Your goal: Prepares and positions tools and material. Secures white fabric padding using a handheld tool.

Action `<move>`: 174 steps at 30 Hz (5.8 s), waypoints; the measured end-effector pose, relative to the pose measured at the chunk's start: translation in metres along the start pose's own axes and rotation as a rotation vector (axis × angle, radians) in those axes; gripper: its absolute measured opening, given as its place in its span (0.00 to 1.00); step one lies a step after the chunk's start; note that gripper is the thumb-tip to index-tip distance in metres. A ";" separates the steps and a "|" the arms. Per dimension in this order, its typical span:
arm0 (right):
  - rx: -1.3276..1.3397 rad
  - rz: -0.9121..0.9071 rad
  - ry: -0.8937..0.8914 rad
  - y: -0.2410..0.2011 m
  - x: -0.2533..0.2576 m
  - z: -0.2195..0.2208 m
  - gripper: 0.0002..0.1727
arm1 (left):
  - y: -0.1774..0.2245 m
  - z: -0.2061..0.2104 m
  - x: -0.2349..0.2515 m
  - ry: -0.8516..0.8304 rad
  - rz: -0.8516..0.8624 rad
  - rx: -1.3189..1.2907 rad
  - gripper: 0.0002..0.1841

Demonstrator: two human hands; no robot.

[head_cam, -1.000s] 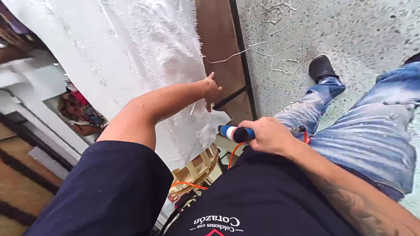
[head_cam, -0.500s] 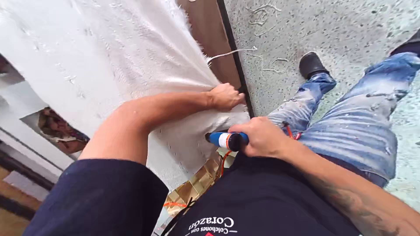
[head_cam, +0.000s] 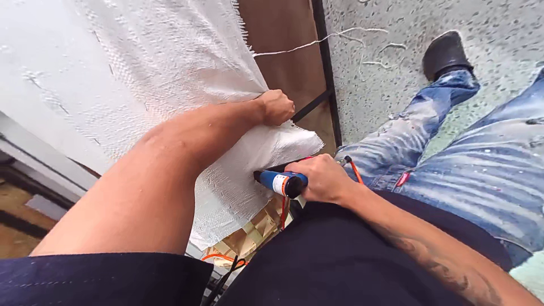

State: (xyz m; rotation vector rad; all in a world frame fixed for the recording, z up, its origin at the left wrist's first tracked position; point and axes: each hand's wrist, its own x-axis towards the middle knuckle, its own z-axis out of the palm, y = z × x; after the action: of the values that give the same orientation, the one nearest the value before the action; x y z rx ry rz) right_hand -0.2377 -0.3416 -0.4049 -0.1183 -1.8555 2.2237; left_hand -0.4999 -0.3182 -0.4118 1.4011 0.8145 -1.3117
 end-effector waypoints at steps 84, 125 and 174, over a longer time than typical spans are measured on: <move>-0.004 -0.027 0.079 -0.027 0.073 -0.107 0.17 | -0.041 -0.090 -0.156 0.034 0.381 0.098 0.13; -0.037 -0.034 0.079 -0.021 0.163 -0.140 0.18 | -0.134 -0.244 -0.157 -0.552 -0.308 0.340 0.36; 0.001 -0.048 0.099 -0.010 0.251 -0.211 0.20 | -0.218 -0.269 -0.155 -0.451 -0.275 0.259 0.30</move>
State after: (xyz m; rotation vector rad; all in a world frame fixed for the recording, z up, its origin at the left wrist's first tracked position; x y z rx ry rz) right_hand -0.4339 -0.0780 -0.4114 -0.1778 -1.7867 2.1462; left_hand -0.6544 0.0198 -0.3352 1.1414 0.5551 -1.9151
